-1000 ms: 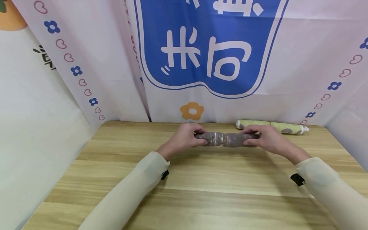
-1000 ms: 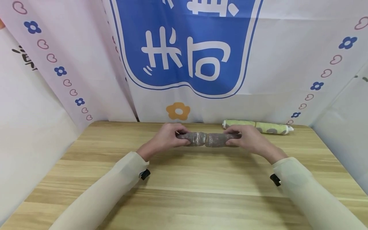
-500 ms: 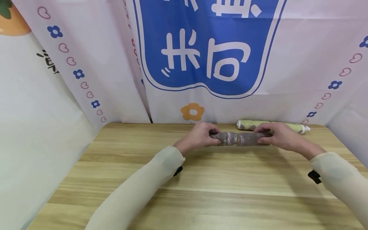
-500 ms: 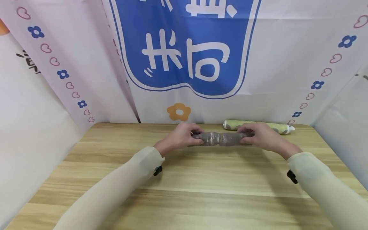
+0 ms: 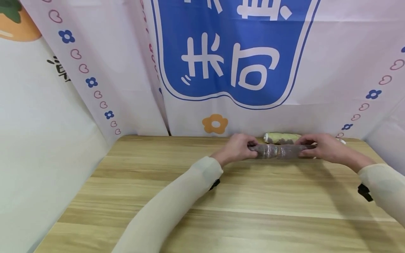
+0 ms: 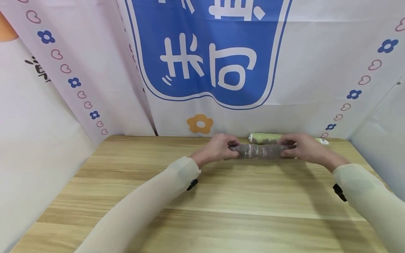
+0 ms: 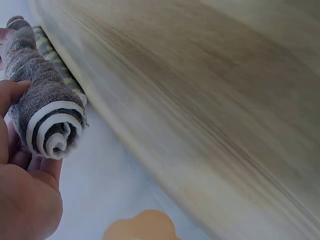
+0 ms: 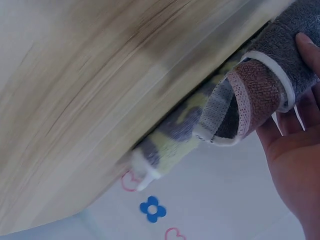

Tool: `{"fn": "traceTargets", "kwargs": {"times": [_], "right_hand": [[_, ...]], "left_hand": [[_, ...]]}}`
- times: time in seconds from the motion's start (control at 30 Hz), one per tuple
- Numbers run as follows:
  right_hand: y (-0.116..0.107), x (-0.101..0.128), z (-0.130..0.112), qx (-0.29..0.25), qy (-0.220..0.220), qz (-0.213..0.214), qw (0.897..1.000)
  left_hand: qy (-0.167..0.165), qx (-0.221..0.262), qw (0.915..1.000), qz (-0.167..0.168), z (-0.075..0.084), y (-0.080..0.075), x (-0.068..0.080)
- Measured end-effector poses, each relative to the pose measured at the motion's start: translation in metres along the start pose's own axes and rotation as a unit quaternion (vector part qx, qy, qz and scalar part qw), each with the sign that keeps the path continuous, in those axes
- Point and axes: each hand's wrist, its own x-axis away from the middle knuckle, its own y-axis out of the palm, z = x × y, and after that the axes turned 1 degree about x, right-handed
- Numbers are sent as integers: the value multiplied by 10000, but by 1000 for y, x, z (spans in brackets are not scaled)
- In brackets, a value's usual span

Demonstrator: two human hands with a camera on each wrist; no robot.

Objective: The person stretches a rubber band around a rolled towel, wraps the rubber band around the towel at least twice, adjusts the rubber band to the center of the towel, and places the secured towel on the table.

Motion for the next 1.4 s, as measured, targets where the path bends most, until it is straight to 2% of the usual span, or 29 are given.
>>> {"fn": "traceTargets", "kwargs": {"times": [0.3, 0.37, 0.67, 1.0, 1.4], "right_hand": [[-7, 8, 23, -259, 486, -72, 9985], [-10, 9, 28, -185, 507, -65, 9985], [-17, 16, 47, -37, 676, -132, 9976], [-18, 19, 63, 114, 556, 183, 9982], [-21, 22, 77, 139, 736, 149, 9971]], "left_hand": [[-36, 407, 9991, -136, 9, 14, -20], [-33, 371, 9992, -134, 10, 18, -24], [279, -383, 9989, 46, 16, 36, -46], [94, -465, 9985, 264, 19, 49, -59], [-54, -494, 9983, 298, 24, 61, -72]]}}
